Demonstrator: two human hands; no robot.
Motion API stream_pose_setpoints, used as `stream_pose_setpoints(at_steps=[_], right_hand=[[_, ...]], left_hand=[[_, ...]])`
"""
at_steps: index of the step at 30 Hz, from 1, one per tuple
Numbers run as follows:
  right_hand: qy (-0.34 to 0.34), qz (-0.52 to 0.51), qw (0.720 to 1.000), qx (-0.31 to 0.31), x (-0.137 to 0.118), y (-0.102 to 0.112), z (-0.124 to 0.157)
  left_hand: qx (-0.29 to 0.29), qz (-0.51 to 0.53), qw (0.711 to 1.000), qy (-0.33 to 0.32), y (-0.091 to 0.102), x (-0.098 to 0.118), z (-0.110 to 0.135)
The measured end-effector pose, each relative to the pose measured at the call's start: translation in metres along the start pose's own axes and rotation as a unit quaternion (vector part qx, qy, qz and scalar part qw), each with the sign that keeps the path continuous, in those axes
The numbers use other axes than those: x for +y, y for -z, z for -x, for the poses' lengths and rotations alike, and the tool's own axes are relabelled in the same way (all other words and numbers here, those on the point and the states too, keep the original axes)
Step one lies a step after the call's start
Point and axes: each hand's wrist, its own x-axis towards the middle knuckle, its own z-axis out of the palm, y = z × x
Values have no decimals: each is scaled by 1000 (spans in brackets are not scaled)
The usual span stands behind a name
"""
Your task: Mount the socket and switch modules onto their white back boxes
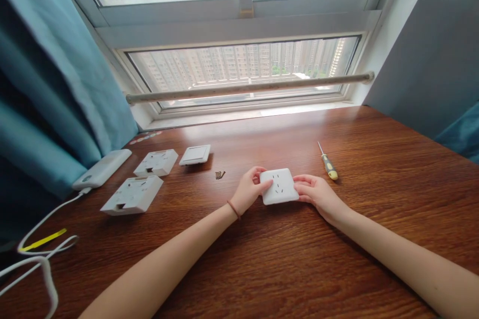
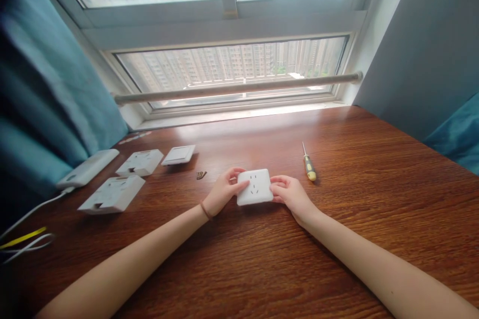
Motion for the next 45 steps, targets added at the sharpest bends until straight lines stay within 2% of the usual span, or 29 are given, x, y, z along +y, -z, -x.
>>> stream_pose_setpoints(at_steps=[5, 7, 8, 9, 11, 12, 14, 16, 28, 32, 39, 45], right_hand=[[31, 53, 998, 8, 6, 3, -4], [111, 134, 984, 32, 6, 4, -3], [177, 196, 964, 40, 6, 5, -2], [254, 267, 929, 36, 5, 5, -1], [391, 396, 831, -12, 4, 6, 3], [432, 436, 788, -45, 4, 6, 4], [466, 485, 734, -90, 4, 5, 7], [471, 507, 715, -99, 6, 5, 8], [466, 503, 720, -104, 7, 6, 8], [468, 480, 735, -103, 8, 5, 8], [468, 457, 751, -90, 9, 4, 7], [469, 445, 759, -79, 9, 3, 7]], left_hand=[[-15, -25, 999, -21, 1, -2, -1], [-16, -20, 999, -25, 1, -2, 0], [-17, -16, 999, -28, 1, -3, 0], [-17, -13, 999, -32, 1, -3, 0], [-16, -10, 999, -39, 1, -4, 0], [-16, -10, 999, -43, 1, -5, 0], [-19, -14, 999, -48, 2, -6, 0], [-23, -15, 998, -51, 2, -8, -1], [-28, -7, 998, -58, 1, -8, -1], [-25, -14, 998, -61, 1, -8, 0], [9, -29, 998, -62, 1, -7, -1], [33, -9, 999, -31, 1, -9, -4]])
